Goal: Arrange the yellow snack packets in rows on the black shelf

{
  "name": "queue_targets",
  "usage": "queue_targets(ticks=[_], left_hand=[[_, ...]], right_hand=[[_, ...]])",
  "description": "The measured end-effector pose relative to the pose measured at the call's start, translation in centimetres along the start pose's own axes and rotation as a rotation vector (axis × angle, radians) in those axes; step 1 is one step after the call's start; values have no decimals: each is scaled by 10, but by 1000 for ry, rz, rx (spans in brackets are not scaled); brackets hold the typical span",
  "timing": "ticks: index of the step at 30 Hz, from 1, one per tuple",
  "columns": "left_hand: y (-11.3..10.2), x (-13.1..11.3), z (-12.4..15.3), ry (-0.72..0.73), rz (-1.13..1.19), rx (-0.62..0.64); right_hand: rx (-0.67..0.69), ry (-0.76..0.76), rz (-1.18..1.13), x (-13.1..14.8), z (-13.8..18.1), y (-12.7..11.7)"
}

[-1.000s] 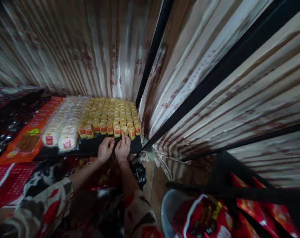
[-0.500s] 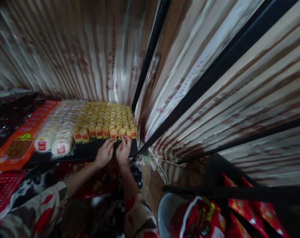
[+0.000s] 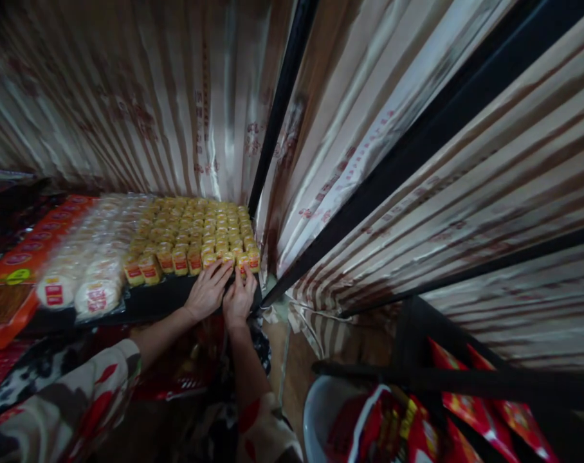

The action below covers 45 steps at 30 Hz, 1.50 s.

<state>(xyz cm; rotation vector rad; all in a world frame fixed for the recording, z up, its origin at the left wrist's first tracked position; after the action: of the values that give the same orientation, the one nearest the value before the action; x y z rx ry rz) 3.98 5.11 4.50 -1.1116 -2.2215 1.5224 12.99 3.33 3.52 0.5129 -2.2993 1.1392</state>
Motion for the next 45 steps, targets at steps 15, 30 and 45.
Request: queue_targets(ticks=[15, 30, 45], left_hand=[[-5, 1, -3, -46, -95, -9], [-6, 1, -4, -35, -75, -39], [-17, -11, 92, -33, 263, -25]], right_hand=[[-34, 4, 88, 2, 0, 2], [-36, 57, 20, -2, -3, 3], [60, -48, -226, 36, 29, -17]])
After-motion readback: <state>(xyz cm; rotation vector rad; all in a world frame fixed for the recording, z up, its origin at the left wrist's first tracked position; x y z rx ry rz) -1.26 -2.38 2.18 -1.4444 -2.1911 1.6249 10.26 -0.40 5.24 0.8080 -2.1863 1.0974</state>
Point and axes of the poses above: each hand's wrist, its own z-axis away from the middle knuckle, its own y-axis out of the palm, x = y × z, the point moved 9 cm from there along -z, towards the middle knuckle, and after that the axes turned 2 degrees about x, right-handed, at the moved point
